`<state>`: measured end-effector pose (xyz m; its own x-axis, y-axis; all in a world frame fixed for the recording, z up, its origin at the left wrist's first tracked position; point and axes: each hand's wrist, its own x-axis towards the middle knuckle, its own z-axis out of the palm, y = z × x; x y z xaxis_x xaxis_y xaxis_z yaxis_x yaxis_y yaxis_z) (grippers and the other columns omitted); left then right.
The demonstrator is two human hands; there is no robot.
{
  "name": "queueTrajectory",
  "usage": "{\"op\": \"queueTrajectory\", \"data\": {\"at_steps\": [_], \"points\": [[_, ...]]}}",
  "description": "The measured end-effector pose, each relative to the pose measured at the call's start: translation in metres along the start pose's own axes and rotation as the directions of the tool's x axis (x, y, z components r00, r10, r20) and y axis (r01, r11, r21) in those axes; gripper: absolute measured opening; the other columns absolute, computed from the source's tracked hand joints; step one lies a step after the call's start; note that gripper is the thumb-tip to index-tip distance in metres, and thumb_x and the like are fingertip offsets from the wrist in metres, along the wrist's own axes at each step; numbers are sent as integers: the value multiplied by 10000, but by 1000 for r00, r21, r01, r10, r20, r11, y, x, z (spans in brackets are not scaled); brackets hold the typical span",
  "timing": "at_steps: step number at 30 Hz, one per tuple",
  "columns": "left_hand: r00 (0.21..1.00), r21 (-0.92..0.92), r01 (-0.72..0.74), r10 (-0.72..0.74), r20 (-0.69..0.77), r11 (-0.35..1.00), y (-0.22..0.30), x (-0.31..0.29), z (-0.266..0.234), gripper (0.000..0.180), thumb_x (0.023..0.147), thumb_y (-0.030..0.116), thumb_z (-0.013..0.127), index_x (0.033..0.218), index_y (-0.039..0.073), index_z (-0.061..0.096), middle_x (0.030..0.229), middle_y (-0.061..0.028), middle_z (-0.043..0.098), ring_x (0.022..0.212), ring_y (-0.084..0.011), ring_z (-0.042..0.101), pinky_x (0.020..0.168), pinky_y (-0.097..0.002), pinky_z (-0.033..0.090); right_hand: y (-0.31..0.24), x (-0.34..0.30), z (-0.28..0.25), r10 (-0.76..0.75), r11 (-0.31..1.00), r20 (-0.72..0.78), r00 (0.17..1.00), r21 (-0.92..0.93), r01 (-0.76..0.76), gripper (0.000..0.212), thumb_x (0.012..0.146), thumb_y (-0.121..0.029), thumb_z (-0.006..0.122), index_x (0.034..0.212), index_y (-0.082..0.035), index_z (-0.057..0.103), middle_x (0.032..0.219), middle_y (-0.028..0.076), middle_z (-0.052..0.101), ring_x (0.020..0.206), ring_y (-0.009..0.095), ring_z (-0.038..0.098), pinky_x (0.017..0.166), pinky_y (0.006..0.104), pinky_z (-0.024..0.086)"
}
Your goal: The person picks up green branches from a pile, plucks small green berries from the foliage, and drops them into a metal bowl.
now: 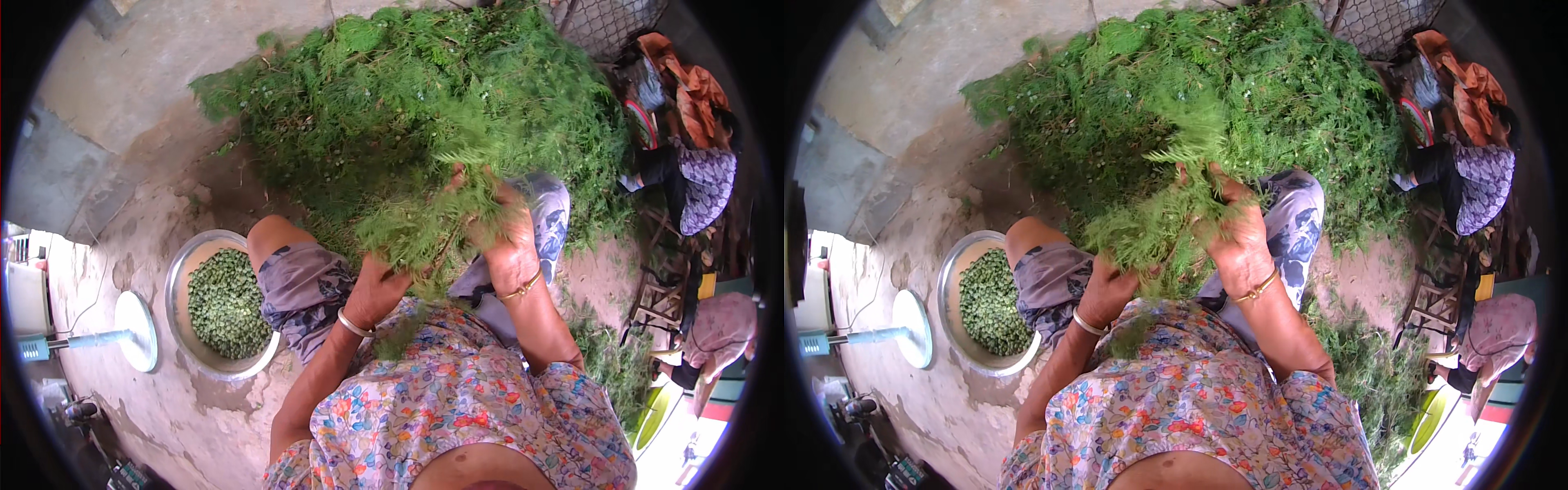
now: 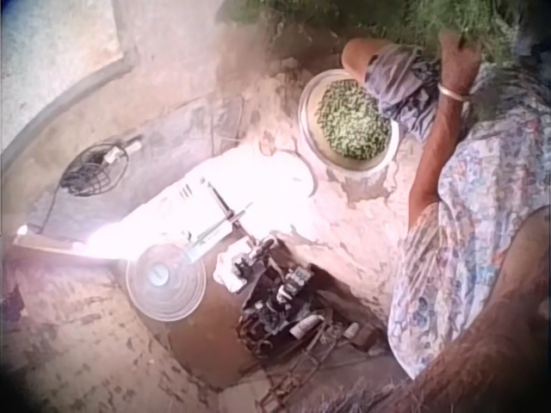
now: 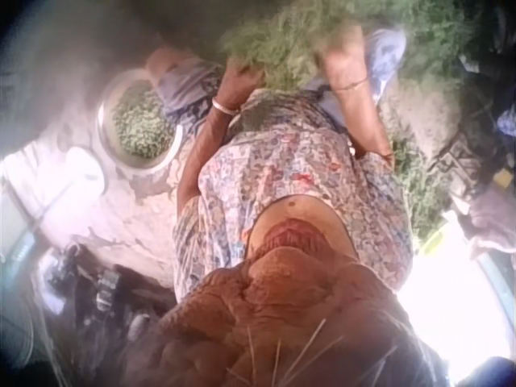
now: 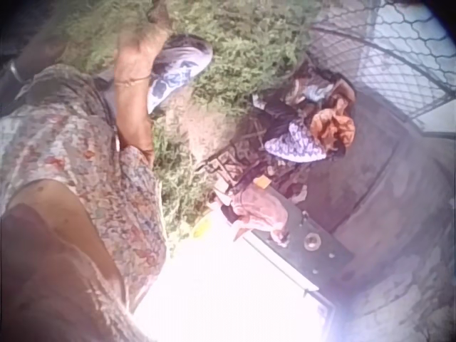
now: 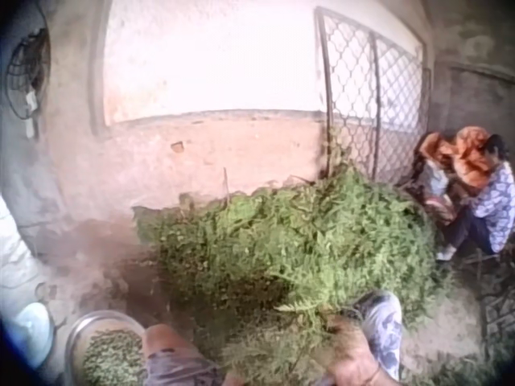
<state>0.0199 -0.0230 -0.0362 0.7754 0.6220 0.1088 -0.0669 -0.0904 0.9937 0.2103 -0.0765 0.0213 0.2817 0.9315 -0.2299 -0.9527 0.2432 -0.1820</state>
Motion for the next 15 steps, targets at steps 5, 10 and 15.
{"op": "queueTrajectory", "data": {"at_steps": [5, 10, 15], "points": [[1000, -106, 13, -11, 21, 994, -10, -1, -1, 284, 841, 61, 627, 1119, 19, 586, 1038, -87, 629, 885, -205, 611, 792, -336, 484, 8, -4, 13, -91, 875, -23, 996, -478, 69, 315, 917, -220, 551, 1156, -16, 525, 1156, 141, 583, 1058, 253, 570, 875, 407, 487], [961, -824, -32, -208, -180, 565, -25, 8, -15, 265, 880, 119, 610, 1131, 107, 526, 956, -31, 574, 912, -224, 574, 841, -423, 469, -1, -25, 5, -46, 258, 117, 992, -958, 125, 423, 885, -214, 620, 1180, 76, 532, 1040, 173, 647, 932, 261, 640, 822, 324, 520], [995, -945, -54, -62, -78, 322, -19, 26, -39, 187, 863, 145, 622, 1009, 66, 536, 831, -38, 515, 760, -168, 504, 843, -436, 393, 23, -26, -29, -156, -21, 197, 968, -980, 197, 399, 868, -192, 636, 1182, 40, 553, 1038, 171, 654, 978, 209, 629, 844, 294, 511]]}}
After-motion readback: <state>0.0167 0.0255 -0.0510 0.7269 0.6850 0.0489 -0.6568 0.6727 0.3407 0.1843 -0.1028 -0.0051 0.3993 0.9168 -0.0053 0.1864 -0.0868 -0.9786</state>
